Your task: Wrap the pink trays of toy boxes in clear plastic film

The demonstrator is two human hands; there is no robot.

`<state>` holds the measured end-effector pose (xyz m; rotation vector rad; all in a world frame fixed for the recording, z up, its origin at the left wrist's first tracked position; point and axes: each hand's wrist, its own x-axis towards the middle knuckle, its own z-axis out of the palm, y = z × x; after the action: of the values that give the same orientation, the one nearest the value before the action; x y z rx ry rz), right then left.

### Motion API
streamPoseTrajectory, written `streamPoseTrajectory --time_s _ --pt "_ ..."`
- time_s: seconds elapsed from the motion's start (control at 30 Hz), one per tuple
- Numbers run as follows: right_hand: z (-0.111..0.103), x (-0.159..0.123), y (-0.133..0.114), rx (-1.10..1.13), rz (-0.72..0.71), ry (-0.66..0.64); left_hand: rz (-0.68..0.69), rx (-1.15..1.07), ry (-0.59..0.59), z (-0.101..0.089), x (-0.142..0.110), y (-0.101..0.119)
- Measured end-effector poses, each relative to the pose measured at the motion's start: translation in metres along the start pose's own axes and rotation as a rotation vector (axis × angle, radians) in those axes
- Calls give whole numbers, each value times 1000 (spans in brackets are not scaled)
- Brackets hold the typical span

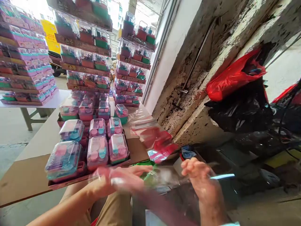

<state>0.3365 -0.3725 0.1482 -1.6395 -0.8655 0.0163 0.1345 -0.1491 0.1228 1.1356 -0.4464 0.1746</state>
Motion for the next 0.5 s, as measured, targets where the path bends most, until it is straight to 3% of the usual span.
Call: streamPoseTrajectory --time_s 0.07,0.2,0.3,0.43,0.5 --pt "13 4 1 158 84 19 -31 87 58 2 -4 1" --pt "37 5 9 406 298 25 -32 -31 498 -2 -5 -9" --pt "46 -5 27 437 450 -19 2 -149 675 -8 -3 -17" --pt "43 -15 60 204 680 -72 -43 -93 792 -15 -1 -27" --pt "33 -12 67 -48 658 41 -84 -41 812 -16 -1 -31"
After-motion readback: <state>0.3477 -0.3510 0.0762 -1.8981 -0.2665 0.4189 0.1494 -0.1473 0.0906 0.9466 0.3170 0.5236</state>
